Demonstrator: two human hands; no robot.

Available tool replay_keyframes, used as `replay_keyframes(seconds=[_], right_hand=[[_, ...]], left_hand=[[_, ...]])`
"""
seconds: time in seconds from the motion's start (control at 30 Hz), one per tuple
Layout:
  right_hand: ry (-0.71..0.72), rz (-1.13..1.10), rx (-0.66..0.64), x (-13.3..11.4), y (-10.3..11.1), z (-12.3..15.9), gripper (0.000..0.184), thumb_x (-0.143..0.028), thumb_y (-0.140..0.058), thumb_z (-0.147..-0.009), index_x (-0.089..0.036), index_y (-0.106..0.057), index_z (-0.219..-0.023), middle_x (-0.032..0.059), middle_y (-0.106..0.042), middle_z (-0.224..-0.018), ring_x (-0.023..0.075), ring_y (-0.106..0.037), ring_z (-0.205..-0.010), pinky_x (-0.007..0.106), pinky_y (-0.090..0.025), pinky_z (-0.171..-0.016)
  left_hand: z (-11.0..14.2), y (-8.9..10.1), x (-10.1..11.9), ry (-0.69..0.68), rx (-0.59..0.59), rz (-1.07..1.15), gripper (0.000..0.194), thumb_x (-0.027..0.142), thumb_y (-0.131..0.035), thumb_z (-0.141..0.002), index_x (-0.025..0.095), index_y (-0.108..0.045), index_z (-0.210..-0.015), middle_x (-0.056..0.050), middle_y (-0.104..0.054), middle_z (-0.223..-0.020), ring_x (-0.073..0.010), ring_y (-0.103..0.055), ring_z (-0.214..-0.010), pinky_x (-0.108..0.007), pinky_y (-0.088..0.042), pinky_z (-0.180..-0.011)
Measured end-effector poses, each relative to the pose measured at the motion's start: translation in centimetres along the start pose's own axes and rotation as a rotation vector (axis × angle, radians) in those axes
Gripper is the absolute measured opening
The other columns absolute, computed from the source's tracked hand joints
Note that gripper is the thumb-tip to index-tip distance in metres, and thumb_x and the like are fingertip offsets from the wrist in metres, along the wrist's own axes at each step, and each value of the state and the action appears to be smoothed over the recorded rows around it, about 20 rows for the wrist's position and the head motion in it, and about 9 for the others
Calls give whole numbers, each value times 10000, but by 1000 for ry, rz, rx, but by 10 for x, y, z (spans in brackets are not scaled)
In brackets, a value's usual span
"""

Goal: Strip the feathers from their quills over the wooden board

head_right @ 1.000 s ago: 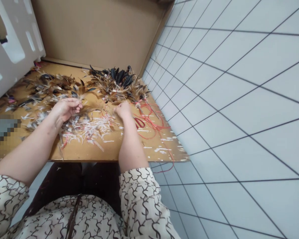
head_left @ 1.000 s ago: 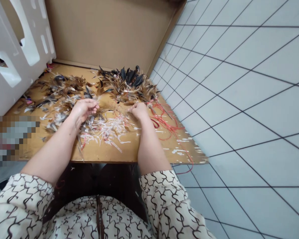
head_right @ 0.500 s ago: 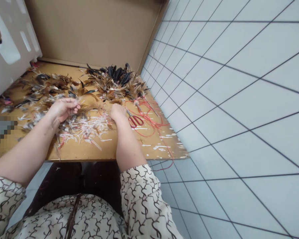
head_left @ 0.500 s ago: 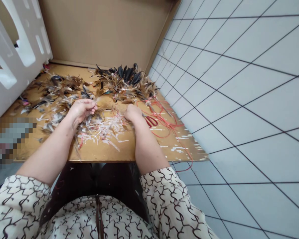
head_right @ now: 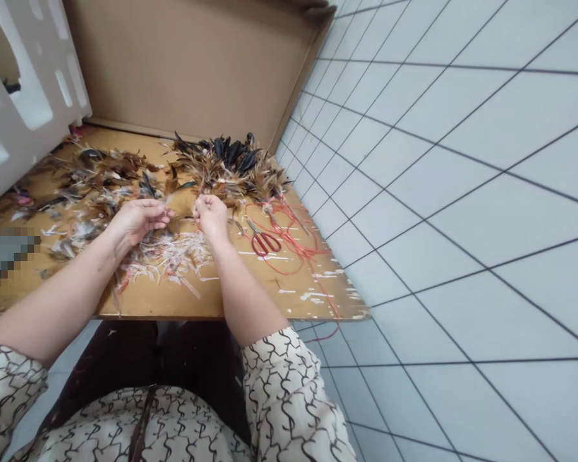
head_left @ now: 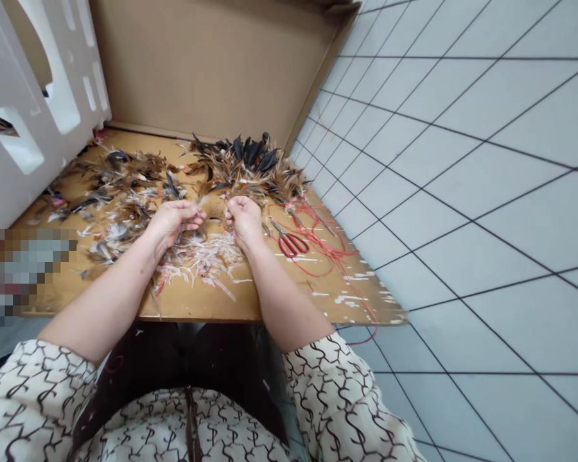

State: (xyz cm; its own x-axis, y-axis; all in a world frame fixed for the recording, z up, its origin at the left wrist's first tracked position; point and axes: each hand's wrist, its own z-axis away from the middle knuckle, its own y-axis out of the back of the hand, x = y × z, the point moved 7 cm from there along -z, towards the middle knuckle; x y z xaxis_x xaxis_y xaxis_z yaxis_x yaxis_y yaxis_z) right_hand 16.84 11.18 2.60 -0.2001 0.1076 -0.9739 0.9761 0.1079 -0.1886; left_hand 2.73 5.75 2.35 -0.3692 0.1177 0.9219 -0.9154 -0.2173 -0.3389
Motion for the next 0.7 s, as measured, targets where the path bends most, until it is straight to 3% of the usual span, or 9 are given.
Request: replay_keyframes(seconds=[0.2, 0.5, 0.7], right_hand=[[123, 22, 36, 3, -16, 9, 119, -199, -556, -683, -190, -451, -628, -72, -442, -543, 67, -429, -546, 203, -378, -570], [118, 12, 12, 8, -24, 12, 148, -258, -561, -691, -200, -432, -649, -65, -439, -588, 64, -412, -541, 190, -360, -519], [198, 57, 8, 5, -23, 12, 126, -234, -548, -697, -199, -437, -646, -65, -436, -593, 72, -421, -580, 205, -377, -602]], left_hand=[[4, -13, -13, 81, -43, 27, 172, 9, -545, -699, 103, -549, -556, -33, -612, -513, -70, -542, -427, -169, -460, -452], [5, -20, -22, 167, -85, 111, 215, -7, -495, -730, 106, -543, -554, -31, -594, -511, -63, -514, -422, -174, -451, -452], [5, -20, -20, 164, -90, 90, 187, -12, -534, -702, 106, -555, -558, -8, -569, -487, -47, -491, -403, -158, -445, -445]])
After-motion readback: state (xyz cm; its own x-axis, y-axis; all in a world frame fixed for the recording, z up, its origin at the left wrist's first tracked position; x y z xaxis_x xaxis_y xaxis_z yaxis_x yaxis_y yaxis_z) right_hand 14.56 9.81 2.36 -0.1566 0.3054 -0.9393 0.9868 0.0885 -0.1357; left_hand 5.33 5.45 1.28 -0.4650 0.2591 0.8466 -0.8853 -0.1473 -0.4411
